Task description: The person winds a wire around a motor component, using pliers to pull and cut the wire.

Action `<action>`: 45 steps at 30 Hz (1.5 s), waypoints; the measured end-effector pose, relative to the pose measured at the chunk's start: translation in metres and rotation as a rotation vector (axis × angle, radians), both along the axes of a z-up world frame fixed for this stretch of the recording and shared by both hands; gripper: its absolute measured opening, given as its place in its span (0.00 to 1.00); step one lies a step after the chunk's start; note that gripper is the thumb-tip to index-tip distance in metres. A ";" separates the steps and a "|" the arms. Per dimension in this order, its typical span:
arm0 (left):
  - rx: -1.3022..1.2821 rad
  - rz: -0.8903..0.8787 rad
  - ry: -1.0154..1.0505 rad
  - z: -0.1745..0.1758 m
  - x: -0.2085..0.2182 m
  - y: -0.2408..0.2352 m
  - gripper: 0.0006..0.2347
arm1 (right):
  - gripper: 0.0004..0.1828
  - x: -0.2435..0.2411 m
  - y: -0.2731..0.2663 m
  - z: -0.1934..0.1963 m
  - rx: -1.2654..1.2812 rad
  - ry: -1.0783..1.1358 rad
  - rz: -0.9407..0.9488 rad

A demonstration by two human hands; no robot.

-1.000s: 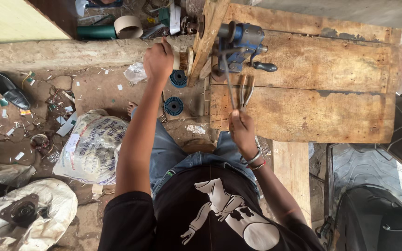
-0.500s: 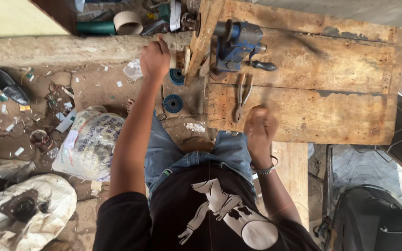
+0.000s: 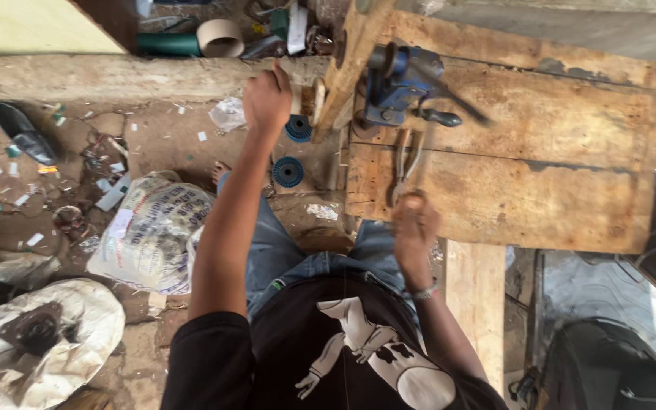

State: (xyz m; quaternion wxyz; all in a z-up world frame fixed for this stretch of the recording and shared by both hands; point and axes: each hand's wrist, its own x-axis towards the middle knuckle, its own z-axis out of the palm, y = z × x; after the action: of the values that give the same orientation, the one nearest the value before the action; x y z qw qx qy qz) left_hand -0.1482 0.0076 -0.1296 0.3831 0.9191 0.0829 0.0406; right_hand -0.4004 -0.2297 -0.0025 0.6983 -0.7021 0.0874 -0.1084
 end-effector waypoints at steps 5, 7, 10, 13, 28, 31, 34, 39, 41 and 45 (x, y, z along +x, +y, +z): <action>0.009 0.037 -0.273 -0.003 -0.003 -0.002 0.24 | 0.22 0.007 0.013 -0.039 -0.040 0.156 0.077; 0.006 0.027 -0.225 0.000 -0.005 -0.001 0.24 | 0.21 0.009 0.025 -0.056 -0.041 0.403 0.164; -0.007 0.015 -0.174 0.005 -0.001 -0.001 0.24 | 0.14 -0.005 -0.001 -0.041 -0.362 0.266 0.159; 0.002 0.038 -0.234 0.006 -0.009 -0.004 0.23 | 0.20 -0.008 -0.020 -0.033 -0.062 -0.059 0.005; 0.069 0.061 -0.373 -0.010 0.018 -0.005 0.24 | 0.18 0.003 0.024 0.004 -0.543 -0.133 0.030; 0.085 0.029 -0.397 -0.019 0.023 -0.007 0.24 | 0.21 0.017 0.027 0.003 -0.600 0.227 0.150; -0.007 -0.041 -0.229 -0.018 0.030 -0.004 0.25 | 0.16 0.006 0.017 0.007 -0.562 0.087 0.121; 0.000 -0.064 -0.257 -0.017 0.023 -0.004 0.26 | 0.16 0.008 0.030 -0.050 -0.686 0.068 0.178; -0.005 -0.037 -0.367 -0.014 0.021 -0.008 0.26 | 0.15 0.011 0.041 -0.067 -0.756 0.119 0.209; -0.021 -0.030 -0.336 -0.010 0.017 -0.014 0.24 | 0.15 -0.023 0.042 -0.042 -0.686 0.120 0.267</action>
State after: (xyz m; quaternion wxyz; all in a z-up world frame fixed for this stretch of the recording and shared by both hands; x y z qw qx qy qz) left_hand -0.1315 -0.0067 -0.1394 0.4016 0.8964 0.0043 0.1874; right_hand -0.4235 -0.1877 -0.0445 0.4242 -0.9055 -0.0054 0.0019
